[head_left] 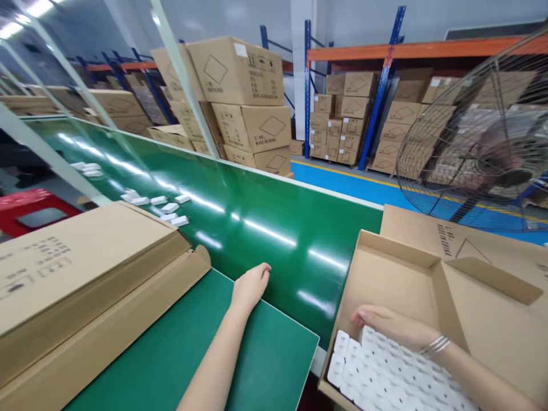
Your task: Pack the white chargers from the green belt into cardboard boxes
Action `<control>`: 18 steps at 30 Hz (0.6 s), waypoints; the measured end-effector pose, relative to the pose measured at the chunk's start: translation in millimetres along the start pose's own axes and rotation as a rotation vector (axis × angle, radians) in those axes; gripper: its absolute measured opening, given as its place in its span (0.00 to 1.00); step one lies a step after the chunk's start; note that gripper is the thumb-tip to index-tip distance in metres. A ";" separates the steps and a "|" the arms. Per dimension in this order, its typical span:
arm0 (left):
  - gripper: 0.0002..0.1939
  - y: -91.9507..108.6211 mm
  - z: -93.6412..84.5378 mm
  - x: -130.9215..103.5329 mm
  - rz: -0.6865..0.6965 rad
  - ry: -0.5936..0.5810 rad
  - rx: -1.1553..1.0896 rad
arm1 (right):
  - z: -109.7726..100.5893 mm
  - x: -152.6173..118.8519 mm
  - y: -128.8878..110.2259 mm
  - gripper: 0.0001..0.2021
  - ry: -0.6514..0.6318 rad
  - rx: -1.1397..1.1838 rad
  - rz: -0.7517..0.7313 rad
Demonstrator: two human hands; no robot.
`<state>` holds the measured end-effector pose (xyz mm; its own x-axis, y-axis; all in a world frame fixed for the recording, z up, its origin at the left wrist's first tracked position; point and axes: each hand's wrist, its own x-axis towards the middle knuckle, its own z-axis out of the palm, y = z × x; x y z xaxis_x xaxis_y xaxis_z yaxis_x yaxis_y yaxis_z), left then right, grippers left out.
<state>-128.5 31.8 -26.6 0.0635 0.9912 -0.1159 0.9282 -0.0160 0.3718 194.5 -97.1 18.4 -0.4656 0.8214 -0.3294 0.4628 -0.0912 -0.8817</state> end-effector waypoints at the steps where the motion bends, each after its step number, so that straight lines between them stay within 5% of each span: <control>1: 0.17 0.2 0.5 0.1 -0.001 0.005 -0.003 | 0.5 5.1 0.7 0.24 -0.019 0.014 -0.012; 11: 0.17 1.4 2.5 1.0 -0.019 0.035 0.019 | 3.5 32.2 -2.2 0.23 -0.244 -0.075 -0.010; 18: 0.17 2.0 3.0 1.2 -0.054 0.011 0.044 | 4.0 31.8 -0.1 0.22 -0.228 -0.124 -0.052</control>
<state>-125.4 32.5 -28.8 0.0092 0.9922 -0.1243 0.9454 0.0318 0.3244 176.6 -73.3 6.6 -0.6425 0.6738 -0.3649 0.5163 0.0288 -0.8559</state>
